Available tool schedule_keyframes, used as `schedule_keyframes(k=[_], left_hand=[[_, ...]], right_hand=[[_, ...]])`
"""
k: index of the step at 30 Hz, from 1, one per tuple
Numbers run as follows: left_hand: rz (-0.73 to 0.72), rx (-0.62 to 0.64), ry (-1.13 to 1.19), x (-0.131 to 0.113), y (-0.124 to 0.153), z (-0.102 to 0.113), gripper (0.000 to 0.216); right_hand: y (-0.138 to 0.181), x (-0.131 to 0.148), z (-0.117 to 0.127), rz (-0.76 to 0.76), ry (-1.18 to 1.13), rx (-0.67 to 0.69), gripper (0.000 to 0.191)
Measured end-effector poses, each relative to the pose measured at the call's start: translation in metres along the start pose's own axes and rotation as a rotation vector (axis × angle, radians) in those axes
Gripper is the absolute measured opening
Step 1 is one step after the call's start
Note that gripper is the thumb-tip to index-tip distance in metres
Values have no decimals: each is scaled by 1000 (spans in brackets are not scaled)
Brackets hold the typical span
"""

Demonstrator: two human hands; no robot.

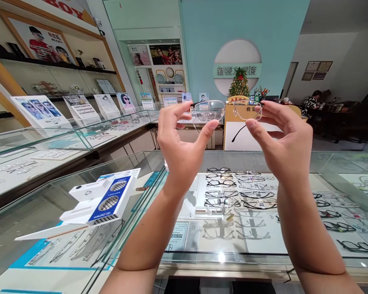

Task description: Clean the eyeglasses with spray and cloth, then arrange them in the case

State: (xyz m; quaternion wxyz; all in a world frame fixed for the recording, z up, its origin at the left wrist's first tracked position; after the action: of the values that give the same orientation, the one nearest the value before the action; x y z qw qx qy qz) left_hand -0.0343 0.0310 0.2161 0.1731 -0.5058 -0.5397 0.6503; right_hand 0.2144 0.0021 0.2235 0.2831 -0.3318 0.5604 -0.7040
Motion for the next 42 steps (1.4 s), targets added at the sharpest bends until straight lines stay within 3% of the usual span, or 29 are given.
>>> schedule_keyframes(k=[11, 18, 34, 38, 42], left_hand=[[-15, -3, -49, 5, 4, -4, 54], [-10, -23, -42, 2, 5, -1, 55], [-86, -71, -104, -8, 8, 3, 59], [-80, -68, -109, -4, 6, 3, 58], [-23, 3, -57, 17, 0, -5, 58]], right_hand=[[0, -4, 4, -58, -12, -4, 48], [1, -13, -5, -84, -47, 69, 53], [1, -22, -18, -143, -88, 172, 43], [1, -19, -16, -118, -59, 133, 44], [-3, -2, -7, -1, 18, 8, 41]])
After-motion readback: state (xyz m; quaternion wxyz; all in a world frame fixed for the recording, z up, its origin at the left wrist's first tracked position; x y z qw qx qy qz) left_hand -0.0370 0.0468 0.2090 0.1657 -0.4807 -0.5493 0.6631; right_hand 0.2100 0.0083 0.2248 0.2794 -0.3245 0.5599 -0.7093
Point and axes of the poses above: each hand's wrist, its own y-axis away from the middle knuckle, its own z-axis out of the back of the hand, x = y × z, the point moved 10 cm from there along -y, towards the middle knuckle, and after that the axes turned 14 degrees about z, right-handed, at the moved point
